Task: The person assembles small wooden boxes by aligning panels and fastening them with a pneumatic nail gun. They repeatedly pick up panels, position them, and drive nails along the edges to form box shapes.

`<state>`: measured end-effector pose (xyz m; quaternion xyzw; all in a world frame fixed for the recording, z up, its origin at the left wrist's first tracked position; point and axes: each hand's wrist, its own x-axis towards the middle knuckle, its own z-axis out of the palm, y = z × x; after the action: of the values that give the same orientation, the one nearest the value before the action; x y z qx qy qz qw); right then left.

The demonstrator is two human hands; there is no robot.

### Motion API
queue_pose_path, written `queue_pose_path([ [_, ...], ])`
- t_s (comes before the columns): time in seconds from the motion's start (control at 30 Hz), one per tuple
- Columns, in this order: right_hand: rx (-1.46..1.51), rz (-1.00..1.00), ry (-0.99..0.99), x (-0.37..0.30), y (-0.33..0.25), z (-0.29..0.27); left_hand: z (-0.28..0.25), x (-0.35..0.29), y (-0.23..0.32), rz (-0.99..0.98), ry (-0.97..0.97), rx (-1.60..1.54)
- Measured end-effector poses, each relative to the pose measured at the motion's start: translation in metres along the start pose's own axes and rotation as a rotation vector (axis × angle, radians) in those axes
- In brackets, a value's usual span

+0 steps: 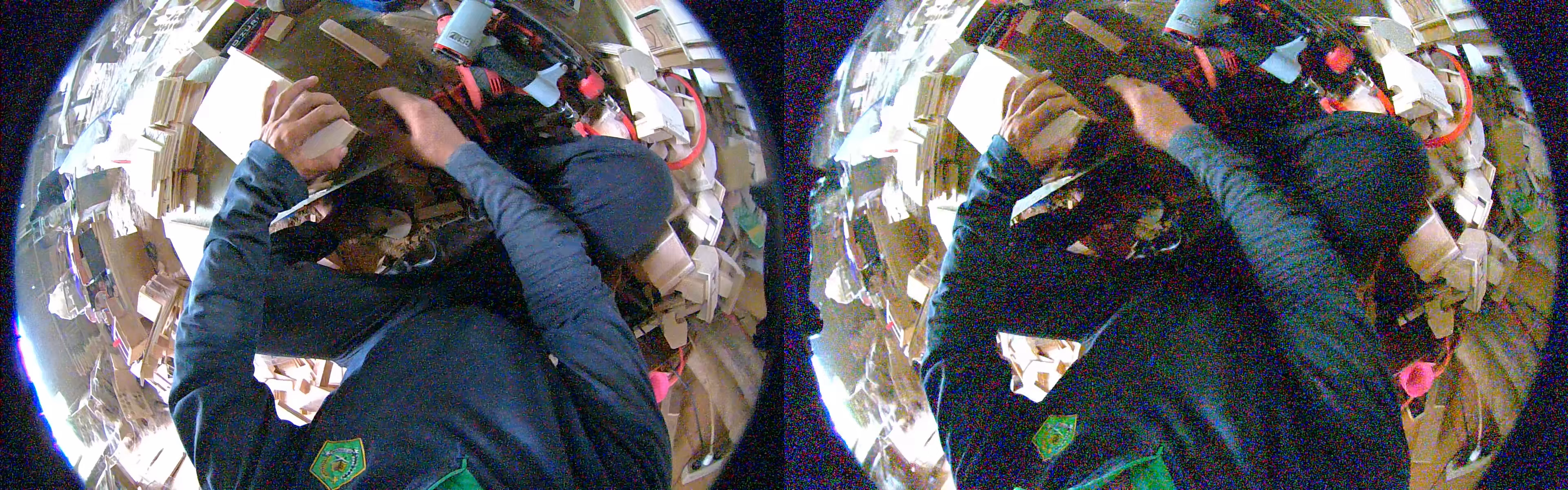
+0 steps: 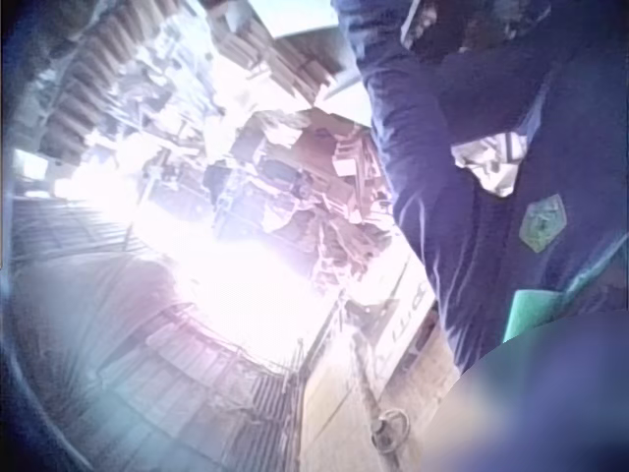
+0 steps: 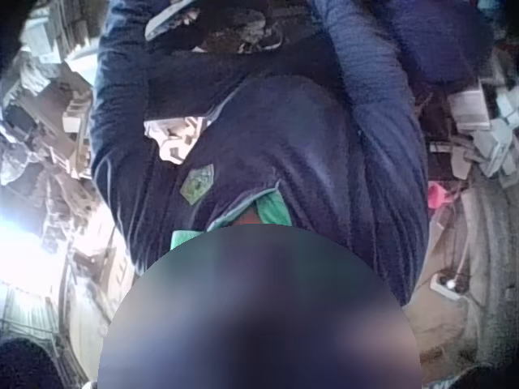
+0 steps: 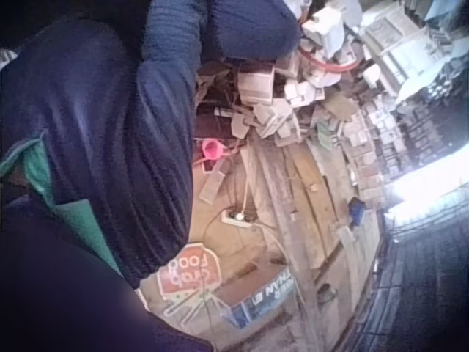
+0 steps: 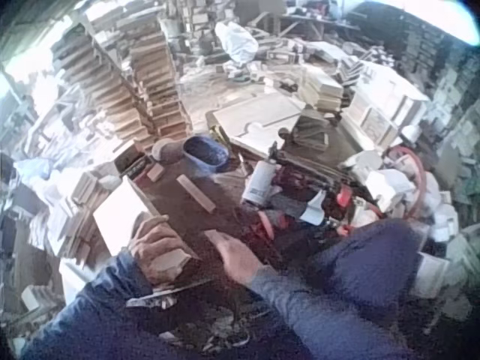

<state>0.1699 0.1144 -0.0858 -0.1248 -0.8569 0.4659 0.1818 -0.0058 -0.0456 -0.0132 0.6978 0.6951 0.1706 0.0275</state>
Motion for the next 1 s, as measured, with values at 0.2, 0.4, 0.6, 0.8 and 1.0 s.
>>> queue_pose_path([
  [0.2,-0.621,-0.176,0.434,0.003,0.002,-0.087,0.006,-0.001,-0.008,0.034,0.01,-0.017],
  [0.4,-0.743,0.137,0.149,0.016,0.021,-0.122,0.012,-0.002,-0.008,0.019,-0.036,0.092],
  [0.6,-0.751,0.206,0.109,0.025,0.039,-0.146,0.021,-0.004,-0.015,0.02,-0.008,0.032],
  [0.8,-1.092,0.138,-0.222,0.064,-0.032,-0.176,0.03,-0.005,-0.017,0.027,0.07,0.105],
  [1.0,-0.432,0.471,-0.392,0.038,-0.162,-0.166,0.04,-0.005,-0.015,0.016,0.156,0.093],
])
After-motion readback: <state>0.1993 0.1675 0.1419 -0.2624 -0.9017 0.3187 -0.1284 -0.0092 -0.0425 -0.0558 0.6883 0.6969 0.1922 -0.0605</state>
